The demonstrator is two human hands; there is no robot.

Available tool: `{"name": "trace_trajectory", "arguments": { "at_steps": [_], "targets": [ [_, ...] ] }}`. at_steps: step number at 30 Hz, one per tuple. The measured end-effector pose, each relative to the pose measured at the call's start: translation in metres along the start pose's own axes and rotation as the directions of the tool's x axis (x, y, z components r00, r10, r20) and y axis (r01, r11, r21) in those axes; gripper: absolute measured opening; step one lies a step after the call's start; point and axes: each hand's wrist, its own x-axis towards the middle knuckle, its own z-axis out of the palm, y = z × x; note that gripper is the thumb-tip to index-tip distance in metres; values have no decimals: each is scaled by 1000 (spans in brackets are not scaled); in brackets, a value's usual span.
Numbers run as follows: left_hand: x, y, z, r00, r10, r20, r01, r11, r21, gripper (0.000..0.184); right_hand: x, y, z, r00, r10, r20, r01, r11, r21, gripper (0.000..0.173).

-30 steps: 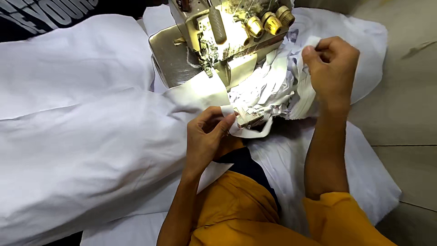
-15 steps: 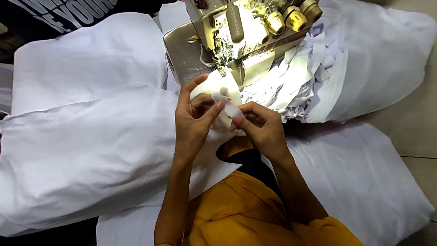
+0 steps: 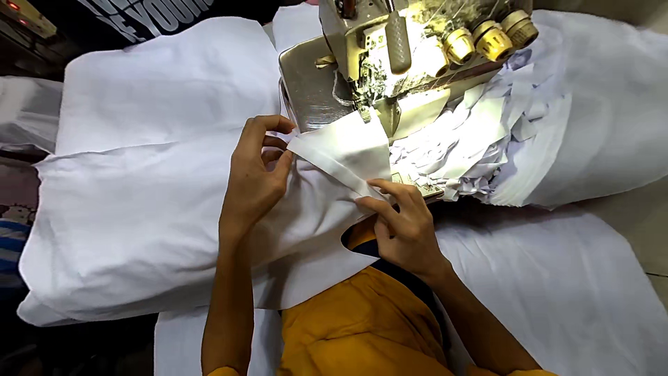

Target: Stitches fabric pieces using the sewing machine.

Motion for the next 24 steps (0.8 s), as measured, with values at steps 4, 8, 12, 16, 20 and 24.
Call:
{"name": "trace_trajectory", "arguments": {
  "at_steps": [4, 8, 12, 16, 20, 24],
  "targets": [
    [-15, 10, 3, 995, -98, -9, 96, 988, -119, 44, 13, 4, -20, 985, 169, -32, -159, 965, 208, 31],
    [-11, 16, 20, 975, -181, -127, 175, 983, -54, 30, 42, 17, -24, 948, 318, -1, -290, 866, 407, 28],
    [-4, 13, 18, 975, -137, -176, 148, 988, 52, 16, 59, 19, -20, 934, 354, 40, -322, 789, 523, 23],
    [0, 21, 8, 972, 83, -219, -22, 964, 266, 15, 57, 23, -17, 927, 376, 8, -314, 763, 565, 22],
    [3, 56, -1, 920, 391, -16, -357, 855, 376, 19, 54, 24, -14, 953, 300, 32, -266, 785, 559, 29],
    [11, 84, 5, 765, 615, 190, -636, 768, 71, 11, 50, 25, -10, 963, 263, 56, -244, 764, 598, 35]
  ]
}}
